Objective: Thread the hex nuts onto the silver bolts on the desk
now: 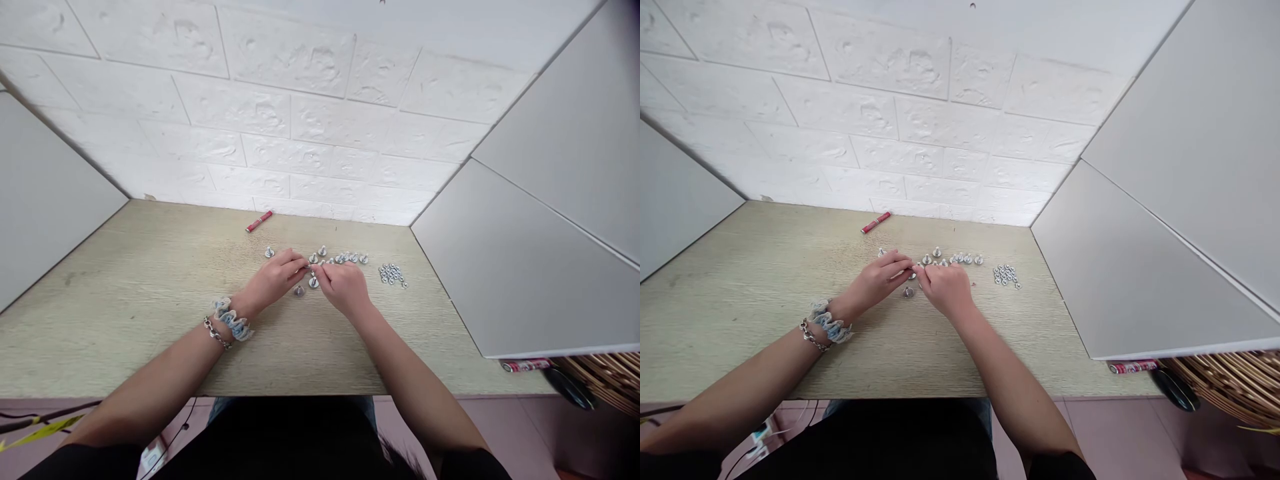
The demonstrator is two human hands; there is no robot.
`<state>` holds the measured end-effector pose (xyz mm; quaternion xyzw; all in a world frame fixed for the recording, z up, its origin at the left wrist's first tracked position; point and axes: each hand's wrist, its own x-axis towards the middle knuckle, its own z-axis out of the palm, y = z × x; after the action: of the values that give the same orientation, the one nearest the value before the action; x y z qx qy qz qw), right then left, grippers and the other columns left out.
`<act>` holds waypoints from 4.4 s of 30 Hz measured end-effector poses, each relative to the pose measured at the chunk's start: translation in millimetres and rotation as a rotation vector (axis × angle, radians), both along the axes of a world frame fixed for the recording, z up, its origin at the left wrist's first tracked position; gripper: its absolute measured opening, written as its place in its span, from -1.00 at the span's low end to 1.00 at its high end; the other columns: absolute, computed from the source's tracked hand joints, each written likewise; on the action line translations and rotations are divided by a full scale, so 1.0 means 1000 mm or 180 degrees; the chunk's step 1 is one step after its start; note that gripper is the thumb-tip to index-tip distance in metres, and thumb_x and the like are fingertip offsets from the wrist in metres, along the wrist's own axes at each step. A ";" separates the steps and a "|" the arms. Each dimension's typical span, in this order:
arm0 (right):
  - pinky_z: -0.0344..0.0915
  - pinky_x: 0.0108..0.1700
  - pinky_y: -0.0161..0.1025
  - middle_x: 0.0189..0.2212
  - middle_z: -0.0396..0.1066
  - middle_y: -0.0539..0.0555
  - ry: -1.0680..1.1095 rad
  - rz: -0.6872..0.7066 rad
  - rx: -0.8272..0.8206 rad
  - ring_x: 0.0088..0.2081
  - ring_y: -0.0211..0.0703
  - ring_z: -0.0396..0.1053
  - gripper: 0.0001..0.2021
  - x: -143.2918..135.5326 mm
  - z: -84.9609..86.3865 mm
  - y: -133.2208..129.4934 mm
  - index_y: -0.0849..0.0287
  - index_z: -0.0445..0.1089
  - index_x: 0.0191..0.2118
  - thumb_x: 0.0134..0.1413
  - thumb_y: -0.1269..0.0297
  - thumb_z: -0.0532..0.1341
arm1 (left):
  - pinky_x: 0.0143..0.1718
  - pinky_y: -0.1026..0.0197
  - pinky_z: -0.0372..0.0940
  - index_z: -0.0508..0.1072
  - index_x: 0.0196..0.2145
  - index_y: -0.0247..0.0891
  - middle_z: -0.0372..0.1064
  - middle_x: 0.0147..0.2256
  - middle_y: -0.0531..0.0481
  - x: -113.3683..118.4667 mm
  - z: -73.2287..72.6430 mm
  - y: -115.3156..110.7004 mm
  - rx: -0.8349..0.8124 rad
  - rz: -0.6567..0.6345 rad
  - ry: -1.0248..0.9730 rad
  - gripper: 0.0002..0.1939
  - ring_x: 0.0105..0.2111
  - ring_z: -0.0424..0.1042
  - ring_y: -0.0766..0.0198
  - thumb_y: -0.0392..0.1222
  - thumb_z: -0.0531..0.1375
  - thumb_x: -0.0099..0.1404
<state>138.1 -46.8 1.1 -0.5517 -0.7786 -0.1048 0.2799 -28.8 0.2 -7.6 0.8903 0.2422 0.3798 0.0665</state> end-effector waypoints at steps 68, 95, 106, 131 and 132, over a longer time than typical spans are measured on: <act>-0.07 -0.51 -0.34 -0.55 0.38 0.01 0.0010 -0.0121 -0.1028 -0.52 -0.27 0.28 -0.68 -0.001 0.004 -0.001 0.13 0.36 -0.30 0.17 0.11 -0.07 | -0.25 0.20 0.30 0.36 -0.22 -0.31 0.34 -0.30 -0.10 0.002 -0.004 0.000 -0.0121 0.0030 0.0058 -0.82 -0.29 0.33 0.29 -0.25 0.05 0.25; -0.12 -0.53 -0.32 -0.57 0.38 0.05 -0.0034 -0.0220 -0.1720 -0.50 -0.27 0.28 -0.40 -0.001 0.009 -0.002 0.18 0.32 -0.58 0.20 0.01 -0.29 | -0.21 0.21 0.29 0.35 -0.19 -0.29 0.33 -0.26 -0.08 0.005 -0.001 -0.010 -0.0306 0.0026 0.0139 -0.81 -0.25 0.30 0.30 -0.24 0.03 0.27; -0.07 -0.53 -0.36 -0.57 0.33 -0.07 0.0407 -0.0101 -0.1096 -0.56 -0.30 0.24 -0.80 -0.004 0.006 -0.003 0.11 0.25 -0.24 0.10 0.16 -0.01 | -0.25 0.19 0.30 0.35 -0.16 -0.30 0.34 -0.27 -0.10 0.002 -0.004 -0.003 -0.0220 0.0071 0.0119 -0.79 -0.27 0.33 0.28 -0.25 0.03 0.26; -0.05 -0.52 -0.37 -0.59 0.32 -0.08 0.0447 -0.0153 -0.1001 -0.57 -0.31 0.23 -0.78 -0.003 0.003 -0.002 0.10 0.29 -0.23 0.07 0.14 0.03 | -0.24 0.20 0.29 0.36 -0.17 -0.29 0.35 -0.27 -0.09 0.003 -0.002 -0.005 -0.0227 0.0140 0.0107 -0.79 -0.26 0.33 0.27 -0.24 0.04 0.25; -0.04 -0.52 -0.37 -0.59 0.32 -0.07 0.0418 -0.0139 -0.0965 -0.56 -0.30 0.24 -0.78 -0.003 0.003 -0.002 0.10 0.30 -0.23 0.08 0.14 0.02 | -0.25 0.20 0.29 0.36 -0.17 -0.29 0.35 -0.27 -0.09 0.003 -0.002 -0.005 -0.0199 0.0159 0.0086 -0.79 -0.27 0.33 0.28 -0.24 0.05 0.25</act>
<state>135.2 -48.8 4.0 -0.6101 -0.7534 0.0441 0.2413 -25.7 -4.7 -9.5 0.8866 0.2770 0.3614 0.0815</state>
